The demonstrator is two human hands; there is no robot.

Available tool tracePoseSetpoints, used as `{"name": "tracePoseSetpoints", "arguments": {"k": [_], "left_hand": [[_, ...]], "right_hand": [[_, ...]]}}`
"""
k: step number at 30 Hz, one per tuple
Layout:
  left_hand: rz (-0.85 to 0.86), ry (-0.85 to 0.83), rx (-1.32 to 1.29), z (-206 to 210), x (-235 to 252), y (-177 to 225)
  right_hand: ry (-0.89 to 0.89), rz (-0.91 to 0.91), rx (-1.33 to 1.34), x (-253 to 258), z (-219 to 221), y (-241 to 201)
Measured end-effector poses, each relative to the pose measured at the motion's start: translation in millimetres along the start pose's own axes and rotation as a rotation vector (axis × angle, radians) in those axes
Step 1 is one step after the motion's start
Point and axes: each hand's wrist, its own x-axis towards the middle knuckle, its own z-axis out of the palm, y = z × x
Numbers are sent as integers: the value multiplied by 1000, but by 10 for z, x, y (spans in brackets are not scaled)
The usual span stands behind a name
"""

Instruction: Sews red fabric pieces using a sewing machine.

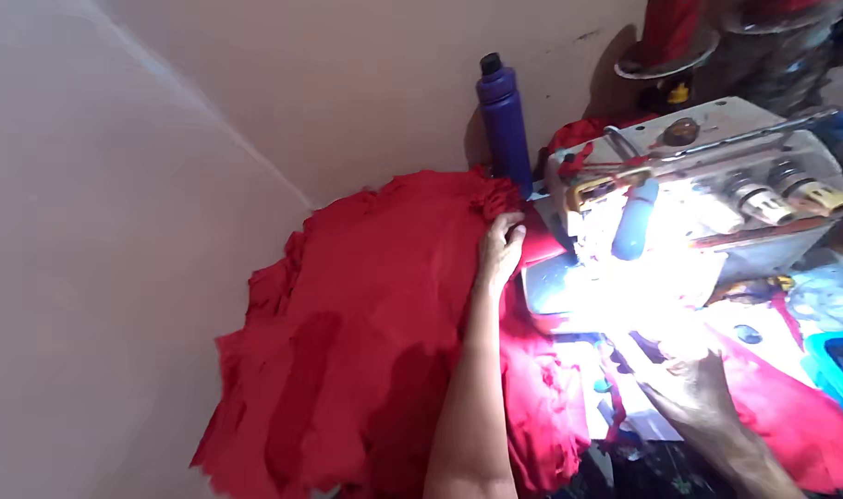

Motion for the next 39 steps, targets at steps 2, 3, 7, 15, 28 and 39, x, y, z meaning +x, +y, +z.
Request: {"name": "tracePoseSetpoints", "arguments": {"k": [2,3,7,15,28,39], "left_hand": [[-79,82,-152,-51,-165,111],[-81,118,-138,-99,-390,236],[172,292,37,-215,-1700,441],[293,716,688,-876,-3177,-451],[340,722,714,-844,-3467,-778],[227,598,200,-1191,-3400,120]], "right_hand": [[-90,-55,62,-111,-21,-58],[-136,-95,84,-168,-21,-88],[-267,-149,139,-434,58,-222],[-460,-308,206,-565,390,-713],[-526,-486,147,-842,817,-991],[-460,-793,120,-661,902,-1426]]}}
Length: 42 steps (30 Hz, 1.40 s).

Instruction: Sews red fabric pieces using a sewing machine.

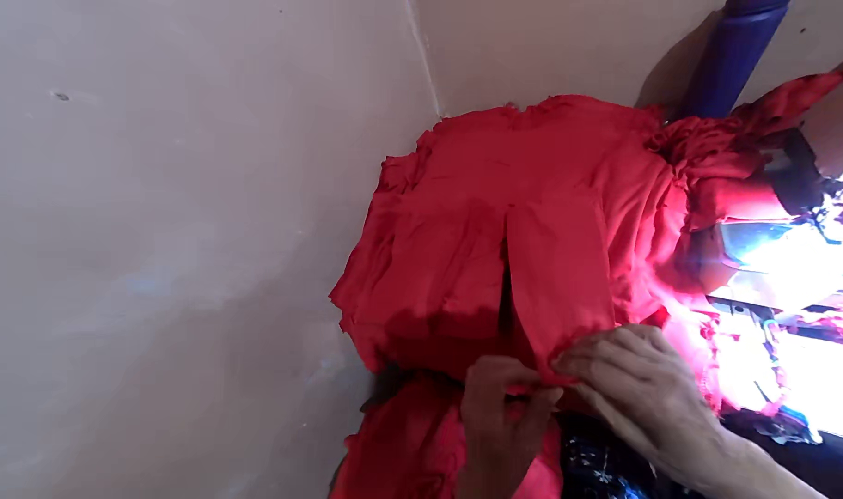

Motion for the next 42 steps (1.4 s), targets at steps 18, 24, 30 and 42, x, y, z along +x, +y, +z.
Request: {"name": "tracePoseSetpoints", "arguments": {"k": [18,24,30,42], "left_hand": [[-459,-167,45,398,1649,-516],[-176,-83,-159,473,1481,9],[-250,-253,-590,524,1365,326],[-337,-310,-534,632,1199,526]], "right_hand": [[124,104,317,197,-281,115],[245,227,485,221,-379,189],[429,464,586,390,-578,205],[486,583,651,246,-627,346]]}}
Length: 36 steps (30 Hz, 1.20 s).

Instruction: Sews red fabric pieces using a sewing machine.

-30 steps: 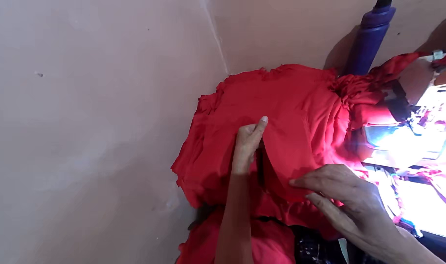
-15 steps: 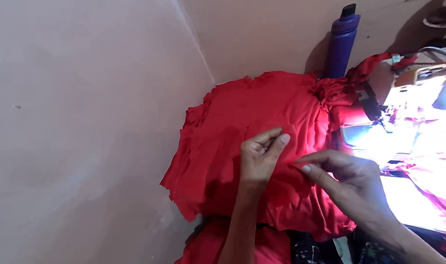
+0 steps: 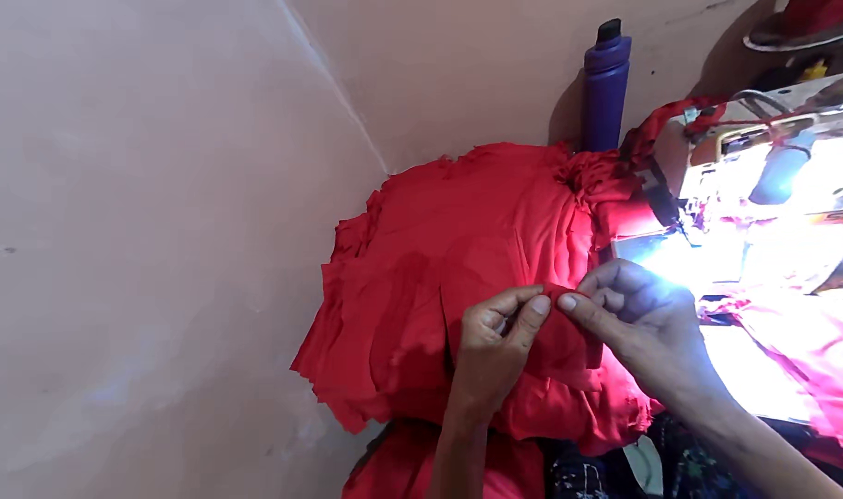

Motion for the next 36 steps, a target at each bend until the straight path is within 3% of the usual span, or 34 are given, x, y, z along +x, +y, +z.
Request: {"name": "tracePoseSetpoints", "arguments": {"k": [5,10,12,22,26,30,33,36], "left_hand": [[64,-76,0,78,7,-28],[166,-241,112,35,109,-11],[188,-295,132,44,132,33],[350,-353,180,231,352,-12],[358,-312,155,446,512,-91],[308,-239,167,858,762,-289],[236,-234,181,1137,952,-727],[216,-187,419,1415,1004,-1000]], "right_hand": [[-21,12,24,-49,-114,76],[-351,190,59,-124,-391,-25],[-408,257,80,-135,-481,-105],[-485,222,134,-215,-868,108],[-316,223,84,-269,-967,160],[-47,156,-182,-297,-1102,336],[134,286,-335,-249,-1200,529],[158,348,-446,-243,-1296,725]]}}
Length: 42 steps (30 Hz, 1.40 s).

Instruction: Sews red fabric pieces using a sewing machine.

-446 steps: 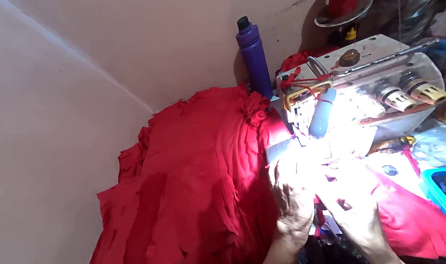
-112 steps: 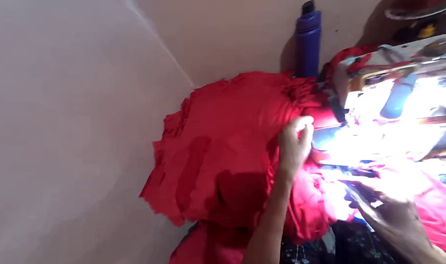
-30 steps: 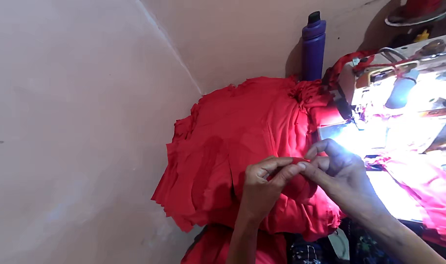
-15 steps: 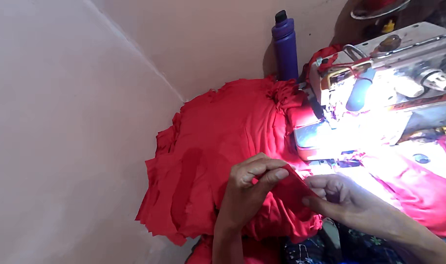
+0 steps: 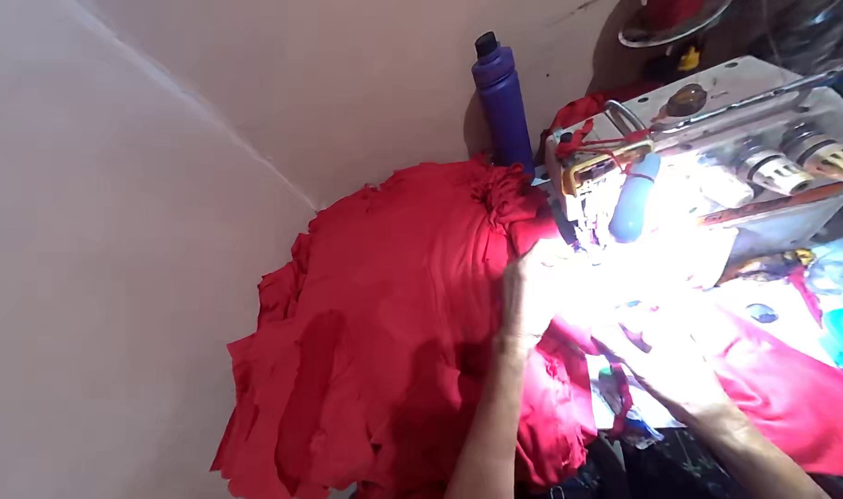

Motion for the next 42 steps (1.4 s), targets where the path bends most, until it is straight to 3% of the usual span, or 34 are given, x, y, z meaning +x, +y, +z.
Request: {"name": "tracePoseSetpoints", "arguments": {"k": [5,12,19,23,28,33,36,38,40,42], "left_hand": [[61,131,457,233,-82,184],[135,242,640,491,-560,363],[-26,186,485,528,-443,352],[-146,53,392,392,-300,394],[-235,-156,413,199,78,250],[-397,-238,427,91,397,33],[-200,-121,332,109,683,-476],[-243,-173,66,-12,759,-546],[-269,-130,-148,-189,524,-405],[-279,-57,-132,-452,88,-20]], "right_hand": [[69,-32,69,-77,38,135],[221,-101,161,-339,31,137],[282,-105,127,-97,27,93],[273,-165,171,34,50,92],[364,-262,-218,235,-9,45],[292,-228,-222,162,-12,101],[273,-265,-232,56,-5,71],[198,-268,-160,-80,-38,69],[102,-279,-81,-247,-44,64],[-6,-315,-54,-413,-26,99]]}}
